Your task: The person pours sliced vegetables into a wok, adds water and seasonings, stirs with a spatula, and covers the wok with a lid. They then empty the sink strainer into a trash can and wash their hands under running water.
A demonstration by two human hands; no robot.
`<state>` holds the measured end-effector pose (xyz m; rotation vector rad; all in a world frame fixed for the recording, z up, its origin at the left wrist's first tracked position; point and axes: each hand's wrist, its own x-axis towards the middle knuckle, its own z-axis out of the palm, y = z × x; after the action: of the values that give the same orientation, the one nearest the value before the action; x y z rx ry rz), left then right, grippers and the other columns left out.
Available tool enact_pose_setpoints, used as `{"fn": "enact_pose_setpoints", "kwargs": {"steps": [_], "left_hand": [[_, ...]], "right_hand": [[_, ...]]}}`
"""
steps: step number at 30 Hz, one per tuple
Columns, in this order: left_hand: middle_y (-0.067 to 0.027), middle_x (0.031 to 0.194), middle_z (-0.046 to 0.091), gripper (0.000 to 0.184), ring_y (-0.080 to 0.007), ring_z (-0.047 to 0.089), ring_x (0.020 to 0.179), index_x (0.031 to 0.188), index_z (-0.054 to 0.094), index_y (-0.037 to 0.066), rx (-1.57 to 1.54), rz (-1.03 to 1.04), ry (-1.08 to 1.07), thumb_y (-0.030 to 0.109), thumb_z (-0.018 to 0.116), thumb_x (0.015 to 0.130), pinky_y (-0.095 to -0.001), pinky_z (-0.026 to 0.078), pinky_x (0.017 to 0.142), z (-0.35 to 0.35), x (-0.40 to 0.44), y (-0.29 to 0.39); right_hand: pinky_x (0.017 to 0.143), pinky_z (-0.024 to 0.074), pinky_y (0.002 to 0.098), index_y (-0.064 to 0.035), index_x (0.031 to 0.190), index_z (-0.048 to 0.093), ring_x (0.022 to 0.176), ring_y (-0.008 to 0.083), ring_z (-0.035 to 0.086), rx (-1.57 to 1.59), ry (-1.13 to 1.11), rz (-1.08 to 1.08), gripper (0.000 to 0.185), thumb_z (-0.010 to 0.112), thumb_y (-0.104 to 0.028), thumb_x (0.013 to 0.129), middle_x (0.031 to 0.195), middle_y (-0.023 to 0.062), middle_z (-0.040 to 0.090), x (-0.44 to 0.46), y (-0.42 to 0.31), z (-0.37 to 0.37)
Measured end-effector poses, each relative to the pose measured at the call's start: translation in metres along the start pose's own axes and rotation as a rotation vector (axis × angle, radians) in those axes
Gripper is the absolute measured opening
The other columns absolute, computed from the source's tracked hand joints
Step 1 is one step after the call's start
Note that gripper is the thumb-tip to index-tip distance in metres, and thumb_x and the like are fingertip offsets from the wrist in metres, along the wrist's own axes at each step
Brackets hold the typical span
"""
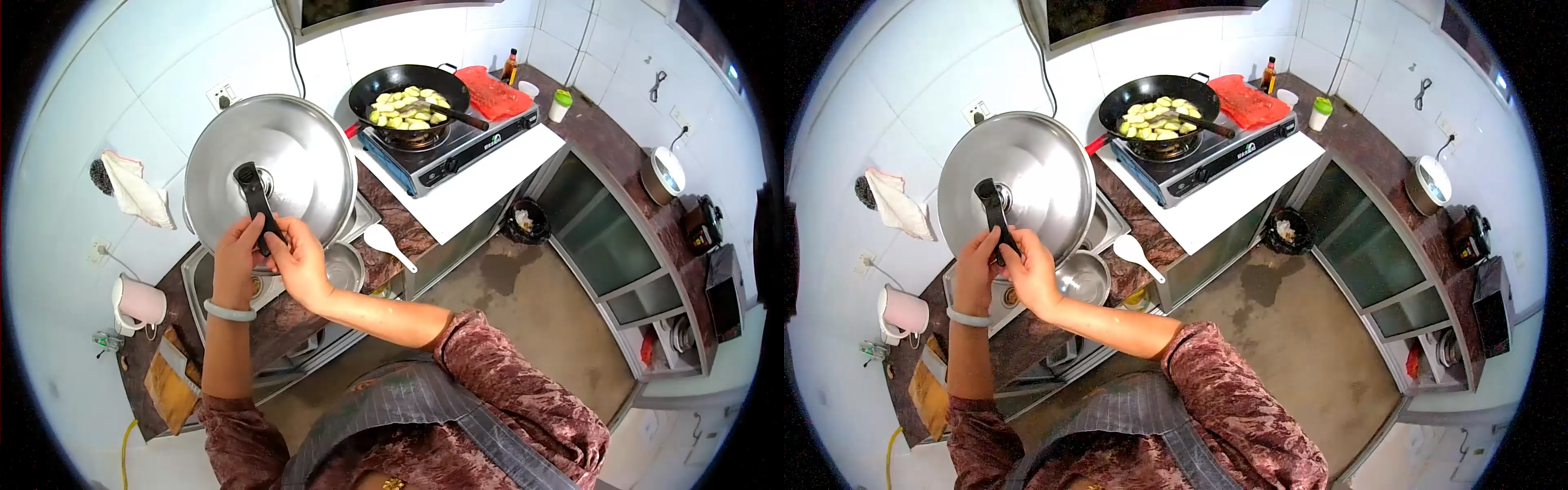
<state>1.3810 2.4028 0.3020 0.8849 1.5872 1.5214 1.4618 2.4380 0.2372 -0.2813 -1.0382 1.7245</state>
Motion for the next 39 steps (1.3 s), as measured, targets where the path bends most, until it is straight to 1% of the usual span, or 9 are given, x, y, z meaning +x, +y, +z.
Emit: {"fn": "enact_pose_setpoints", "kwargs": {"steps": [7, 10, 14, 19, 21, 28, 29, 34, 39], "left_hand": [[-0.0056, 0.082, 0.061, 0.025, -0.0107, 0.056, 0.071, 0.096, 0.059, -0.002, -0.137, 0.003, -0.081, 0.021, 0.051, 0.091, -0.0230, 0.045, 0.063, 0.014, 0.013, 0.011], [-0.0120, 0.095, 0.063, 0.028, -0.0155, 0.059, 0.083, 0.098, 0.057, -0.004, -0.214, 0.042, -0.046, 0.022, 0.052, 0.091, -0.0244, 0.046, 0.076, 0.020, 0.028, 0.018], [-0.0115, 0.095, 0.063, 0.026, -0.0148, 0.059, 0.082, 0.098, 0.058, -0.003, -0.247, 0.017, 0.008, 0.021, 0.053, 0.091, -0.0233, 0.048, 0.074, 0.033, 0.047, 0.024], [-0.0114, 0.094, 0.065, 0.025, -0.0149, 0.062, 0.079, 0.098, 0.059, -0.001, -0.245, 0.012, 0.108, 0.022, 0.054, 0.090, -0.0225, 0.051, 0.069, 0.067, 0.076, 0.033], [-0.0116, 0.095, 0.065, 0.024, -0.0152, 0.062, 0.080, 0.098, 0.059, -0.001, -0.267, -0.031, 0.160, 0.021, 0.054, 0.090, -0.0227, 0.052, 0.068, 0.081, 0.089, 0.040], [-0.0128, 0.096, 0.064, 0.026, -0.0165, 0.063, 0.080, 0.101, 0.057, -0.004, -0.307, -0.098, 0.211, 0.019, 0.055, 0.089, -0.0221, 0.053, 0.067, 0.137, 0.127, 0.064], [-0.0128, 0.096, 0.064, 0.026, -0.0164, 0.063, 0.080, 0.101, 0.057, -0.004, -0.297, -0.097, 0.192, 0.019, 0.055, 0.089, -0.0220, 0.053, 0.067, 0.144, 0.134, 0.067], [-0.0126, 0.094, 0.064, 0.026, -0.0140, 0.062, 0.078, 0.101, 0.057, -0.004, -0.272, -0.142, 0.080, 0.019, 0.056, 0.089, -0.0204, 0.053, 0.065, 0.171, 0.176, 0.078], [-0.0112, 0.091, 0.065, 0.023, -0.0143, 0.063, 0.078, 0.099, 0.058, -0.001, -0.260, -0.203, 0.037, 0.019, 0.056, 0.089, -0.0217, 0.052, 0.068, 0.205, 0.232, 0.082]], "right_hand": [[0.052, 0.0441, 0.0268, 0.0029, 0.099, 0.052, 0.057, 0.0096, 0.053, -0.199, -0.221, -0.109, 0.020, 0.058, -0.009, 0.085, 0.070, 0.0059, 0.056, 0.025, -0.032, -0.029], [0.058, 0.0476, 0.0376, -0.0018, 0.077, 0.063, 0.063, 0.0292, 0.061, -0.886, -0.451, -0.270, 0.023, 0.061, -0.025, 0.080, 0.068, 0.0148, 0.061, 0.045, -0.087, -0.086], [0.058, 0.0483, 0.0389, -0.0070, 0.078, 0.065, 0.067, 0.0298, 0.061, -1.446, -0.287, -0.594, 0.018, 0.065, -0.025, 0.077, 0.073, 0.0117, 0.062, 0.112, -0.145, -0.197], [0.063, 0.0496, 0.0385, -0.0038, 0.079, 0.060, 0.075, 0.0274, 0.063, -2.187, -0.127, -0.327, 0.030, 0.070, -0.031, 0.071, 0.079, 0.0131, 0.061, 0.194, -0.202, -0.321], [0.065, 0.0506, 0.0400, -0.0012, 0.089, 0.056, 0.077, 0.0293, 0.064, -2.166, -0.264, -0.045, 0.025, 0.064, -0.021, 0.076, 0.082, 0.0162, 0.062, 0.210, -0.204, -0.342], [0.073, 0.0490, 0.0453, 0.0031, 0.094, 0.048, 0.084, 0.0390, 0.061, -1.876, -0.387, 0.030, 0.019, 0.051, -0.005, 0.077, 0.085, 0.0257, 0.061, 0.262, -0.199, -0.387], [0.069, 0.0494, 0.0427, 0.0042, 0.104, 0.048, 0.079, 0.0364, 0.062, -1.728, -0.371, -0.111, 0.031, 0.055, -0.009, 0.077, 0.082, 0.0255, 0.061, 0.269, -0.208, -0.402], [0.037, 0.0253, 0.0190, -0.0005, 0.120, 0.047, 0.045, 0.0046, 0.035, -0.465, -0.019, 0.579, 0.034, 0.046, -0.013, 0.088, 0.066, 0.0014, 0.051, 0.279, -0.277, -0.429], [0.040, 0.0266, 0.0182, -0.0030, 0.111, 0.051, 0.046, 0.0046, 0.033, -0.114, -0.007, 0.569, 0.026, 0.042, -0.017, 0.091, 0.070, 0.0026, 0.050, 0.265, -0.300, -0.453]]}}
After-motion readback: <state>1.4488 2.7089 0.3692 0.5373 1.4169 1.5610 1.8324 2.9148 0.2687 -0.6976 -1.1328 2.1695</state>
